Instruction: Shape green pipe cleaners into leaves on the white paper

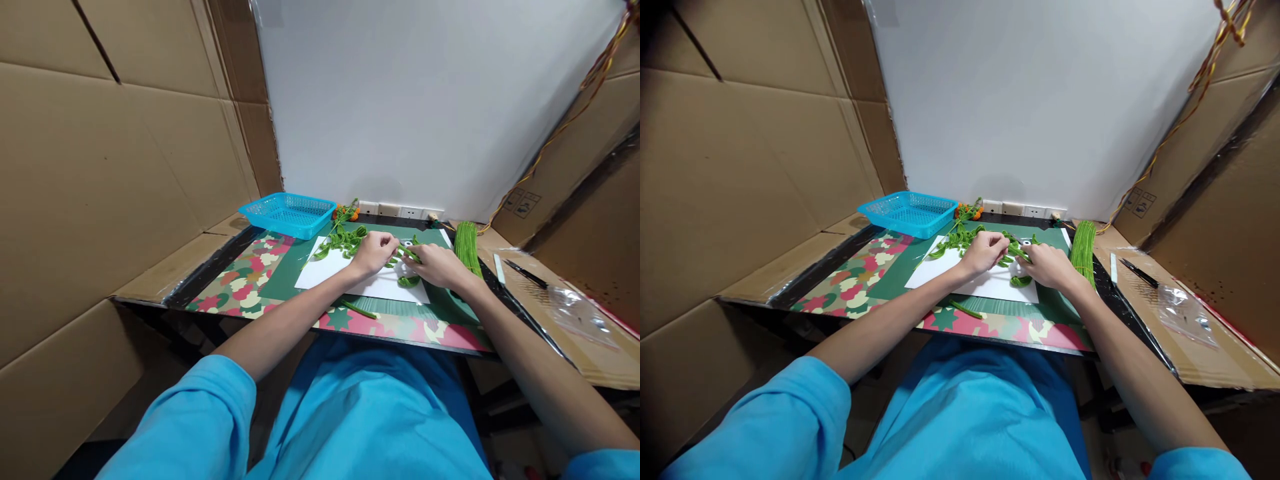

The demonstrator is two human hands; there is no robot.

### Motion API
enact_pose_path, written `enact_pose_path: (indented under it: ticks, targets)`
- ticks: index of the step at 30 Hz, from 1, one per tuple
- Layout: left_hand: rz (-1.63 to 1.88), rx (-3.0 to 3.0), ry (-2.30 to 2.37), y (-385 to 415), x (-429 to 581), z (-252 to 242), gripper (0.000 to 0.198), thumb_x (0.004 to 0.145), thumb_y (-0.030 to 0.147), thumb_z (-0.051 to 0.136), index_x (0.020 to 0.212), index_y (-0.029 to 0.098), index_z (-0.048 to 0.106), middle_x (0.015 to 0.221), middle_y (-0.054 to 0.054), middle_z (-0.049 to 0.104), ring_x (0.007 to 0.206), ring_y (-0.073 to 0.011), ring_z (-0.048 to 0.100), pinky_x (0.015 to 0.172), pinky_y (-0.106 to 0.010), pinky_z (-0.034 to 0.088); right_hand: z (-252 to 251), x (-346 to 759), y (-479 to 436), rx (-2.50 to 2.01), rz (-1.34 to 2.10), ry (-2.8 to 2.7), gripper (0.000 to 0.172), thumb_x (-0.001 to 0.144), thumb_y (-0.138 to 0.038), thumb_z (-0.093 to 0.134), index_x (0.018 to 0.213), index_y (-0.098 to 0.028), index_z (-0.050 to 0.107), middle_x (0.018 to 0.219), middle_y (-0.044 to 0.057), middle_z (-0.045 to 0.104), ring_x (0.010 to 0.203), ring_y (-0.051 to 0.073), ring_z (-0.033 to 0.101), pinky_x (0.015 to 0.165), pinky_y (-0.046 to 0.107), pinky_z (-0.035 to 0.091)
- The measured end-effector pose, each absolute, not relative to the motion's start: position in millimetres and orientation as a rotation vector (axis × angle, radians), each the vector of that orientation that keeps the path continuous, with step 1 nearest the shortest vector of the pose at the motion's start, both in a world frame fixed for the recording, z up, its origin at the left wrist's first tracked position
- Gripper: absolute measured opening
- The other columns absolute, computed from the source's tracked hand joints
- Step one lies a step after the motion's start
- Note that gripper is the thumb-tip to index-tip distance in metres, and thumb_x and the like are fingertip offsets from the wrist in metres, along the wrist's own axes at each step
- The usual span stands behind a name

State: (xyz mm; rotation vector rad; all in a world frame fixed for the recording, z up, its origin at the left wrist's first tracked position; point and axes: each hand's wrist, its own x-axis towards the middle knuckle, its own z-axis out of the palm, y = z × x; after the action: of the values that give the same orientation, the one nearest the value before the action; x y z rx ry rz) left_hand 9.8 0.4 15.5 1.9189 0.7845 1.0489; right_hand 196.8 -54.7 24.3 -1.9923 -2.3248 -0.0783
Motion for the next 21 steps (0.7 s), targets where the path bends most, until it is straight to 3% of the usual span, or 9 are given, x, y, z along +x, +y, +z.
enact_pose_path:
  ticks: [7,16,21]
  targets:
    - [1.037,1.978,0.785,-1.0,9.6,15.4,0.039,0.093,0.041,0.057,0.061,0.018,0.058,0.052,0.002,0.055,0.054,-0.0117,0.050,0.057,-0.026,0.037,29.1,193.4,-60.4,-1.958,-0.037,-2.398,0.035,0.110,-0.040,0.045,0.118,-0.021,0.074,0.110,0.015,0.081,0.100,0.033,0.076,0.068,0.031,0.040]
    - [1.029,2.030,0.803,-0.7,9.5,13.9,0.038,0.094,0.039,0.057,0.062,0.018,0.059,0.055,0.002,0.056,0.056,-0.0124,0.051,0.059,-0.027,0.037,25.9,196.5,-58.0,-1.968,-0.039,-2.386,0.038,0.110,-0.041,0.044,0.127,-0.020,0.071,0.113,0.017,0.080,0.102,0.033,0.075,0.071,0.032,0.041]
    - [1.033,2.049,0.800,0.2,9.6,12.6,0.039,0.094,0.040,0.057,0.063,0.018,0.059,0.056,0.002,0.057,0.057,-0.0127,0.051,0.060,-0.027,0.037,26.5,196.8,-58.4,-1.962,-0.040,-2.394,0.038,0.110,-0.041,0.044,0.122,-0.019,0.073,0.111,0.017,0.080,0.101,0.034,0.075,0.069,0.032,0.040]
